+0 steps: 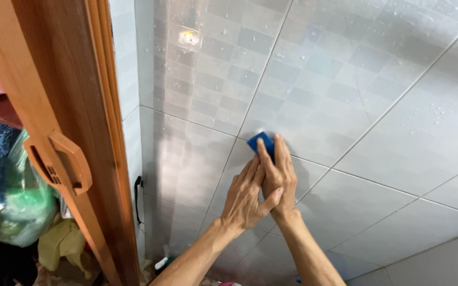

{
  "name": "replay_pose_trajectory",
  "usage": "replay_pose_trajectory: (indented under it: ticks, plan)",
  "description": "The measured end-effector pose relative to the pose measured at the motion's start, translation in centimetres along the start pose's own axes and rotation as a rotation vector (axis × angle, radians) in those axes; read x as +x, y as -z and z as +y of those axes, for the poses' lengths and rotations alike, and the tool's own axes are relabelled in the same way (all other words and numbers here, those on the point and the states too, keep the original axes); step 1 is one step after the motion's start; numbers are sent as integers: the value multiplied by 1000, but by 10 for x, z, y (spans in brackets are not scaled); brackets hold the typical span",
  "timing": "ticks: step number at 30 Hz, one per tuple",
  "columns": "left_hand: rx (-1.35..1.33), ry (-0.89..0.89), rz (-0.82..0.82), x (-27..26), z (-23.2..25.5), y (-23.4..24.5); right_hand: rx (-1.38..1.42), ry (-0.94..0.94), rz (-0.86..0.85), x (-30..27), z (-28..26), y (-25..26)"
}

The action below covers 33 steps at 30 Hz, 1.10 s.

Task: The person scrubs white tiled bathroom walls with a blue brush and rinses them with a handheld shower head. They repeatedly wet, scrub, and rinse sections of the wall, focusing on grout lines and corners, then rinse the brush and hands before finishing.

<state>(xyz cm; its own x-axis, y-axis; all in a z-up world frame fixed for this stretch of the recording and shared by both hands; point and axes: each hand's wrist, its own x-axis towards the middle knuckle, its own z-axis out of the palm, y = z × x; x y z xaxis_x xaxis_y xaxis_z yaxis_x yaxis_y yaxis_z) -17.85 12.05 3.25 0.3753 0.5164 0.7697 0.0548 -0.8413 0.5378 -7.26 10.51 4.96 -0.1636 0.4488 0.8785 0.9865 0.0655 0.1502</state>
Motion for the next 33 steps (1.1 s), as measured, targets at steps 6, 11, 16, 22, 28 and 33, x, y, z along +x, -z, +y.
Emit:
replay_pose_trajectory:
  ticks: [6,11,16,22,28,33]
  plan:
    - [97,-229,249,74,32,30,89,42,68,89,10,33]
    - [209,-306,382,152,50,50,29,171,241,184,7,70]
    - [62,-180,223,155,51,68,-62,117,314,194,-10,65]
    - [77,-208,157,71,-17,60,-138,35,225,105,-33,-6]
    - [27,-93,-1,5,-63,69,-80,-22,136,34,-69,-56]
    - [3,-33,-53,-7,-71,86,-38,17,-4,28,-81,-69]
